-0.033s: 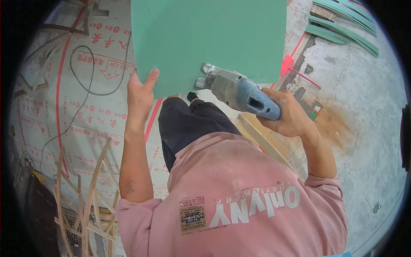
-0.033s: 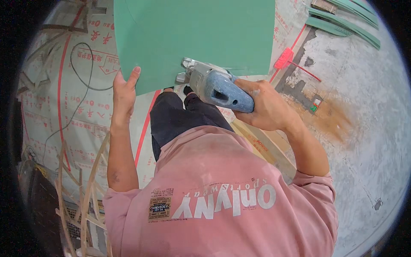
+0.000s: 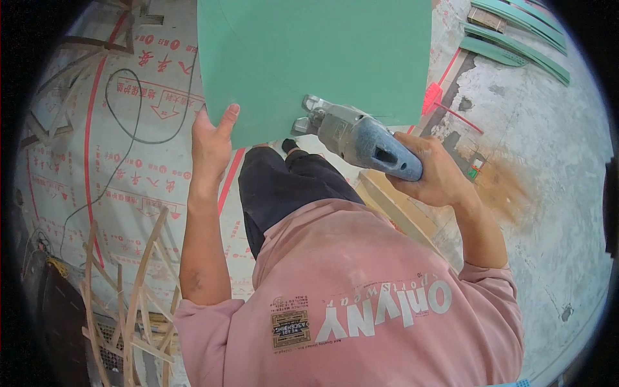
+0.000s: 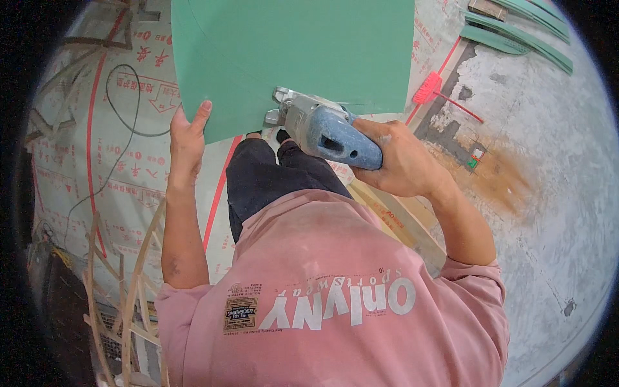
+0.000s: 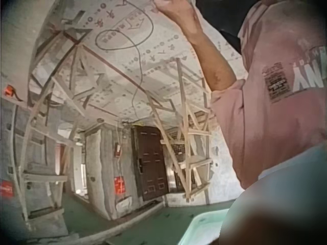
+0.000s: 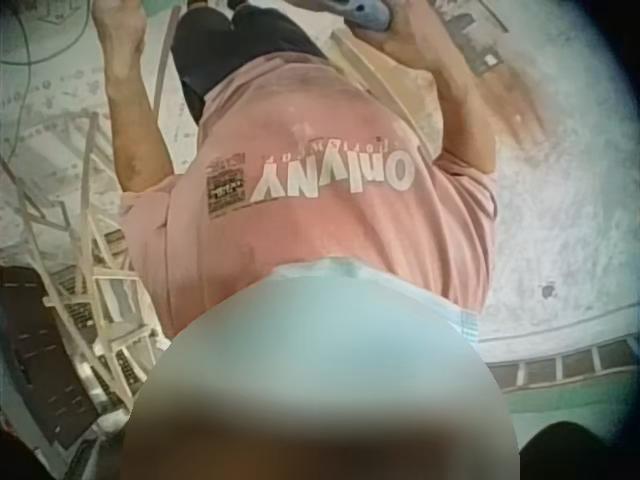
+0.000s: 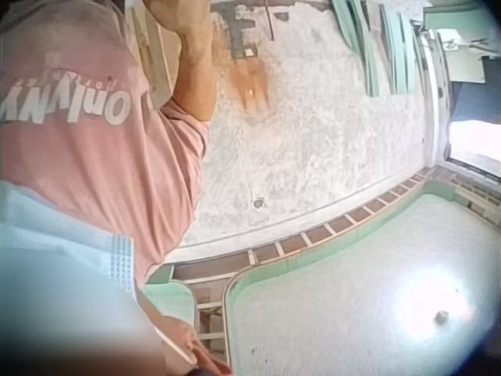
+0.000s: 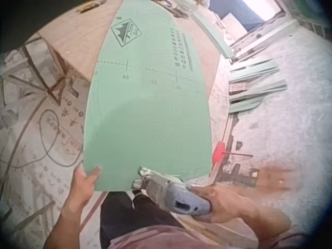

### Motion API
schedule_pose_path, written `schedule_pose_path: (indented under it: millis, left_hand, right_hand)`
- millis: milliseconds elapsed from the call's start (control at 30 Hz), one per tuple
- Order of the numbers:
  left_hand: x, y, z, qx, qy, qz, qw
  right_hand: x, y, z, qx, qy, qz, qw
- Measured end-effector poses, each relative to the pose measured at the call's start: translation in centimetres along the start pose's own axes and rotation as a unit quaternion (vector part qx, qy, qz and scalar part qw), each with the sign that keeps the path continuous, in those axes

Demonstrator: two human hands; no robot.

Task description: Marking a curve on a moisture-resistant drywall sheet with a combination square and cutting it with an electric jigsaw.

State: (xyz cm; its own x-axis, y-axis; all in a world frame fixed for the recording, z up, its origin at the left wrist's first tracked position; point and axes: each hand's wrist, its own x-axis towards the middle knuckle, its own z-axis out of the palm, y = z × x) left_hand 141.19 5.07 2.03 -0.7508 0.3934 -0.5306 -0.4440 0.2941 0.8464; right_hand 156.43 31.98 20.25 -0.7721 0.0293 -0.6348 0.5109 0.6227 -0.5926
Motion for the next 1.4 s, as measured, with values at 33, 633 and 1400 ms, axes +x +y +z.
schedule_pose_path:
  millis: [33, 633, 1400]
  left_hand:
    - [0.0, -0.1, 0.0, 0.000, 0.000, 0.000, 1.000]
    - [-0.1, -0.3, 0.5, -0.019, -0.010, 0.014, 1.000]
    - [-0.4, 0.8, 0.9, -0.057, -0.008, -0.013, 0.998]
  right_hand:
    - [0.0, -0.1, 0.0, 0.007, -0.004, 0.003, 1.000]
    - [0.2, -0.8, 0.0, 0.018, -0.002, 0.003, 1.000]
    - [0.4, -1.0, 0.2, 0.018, 0.017, -0.021, 0.999]
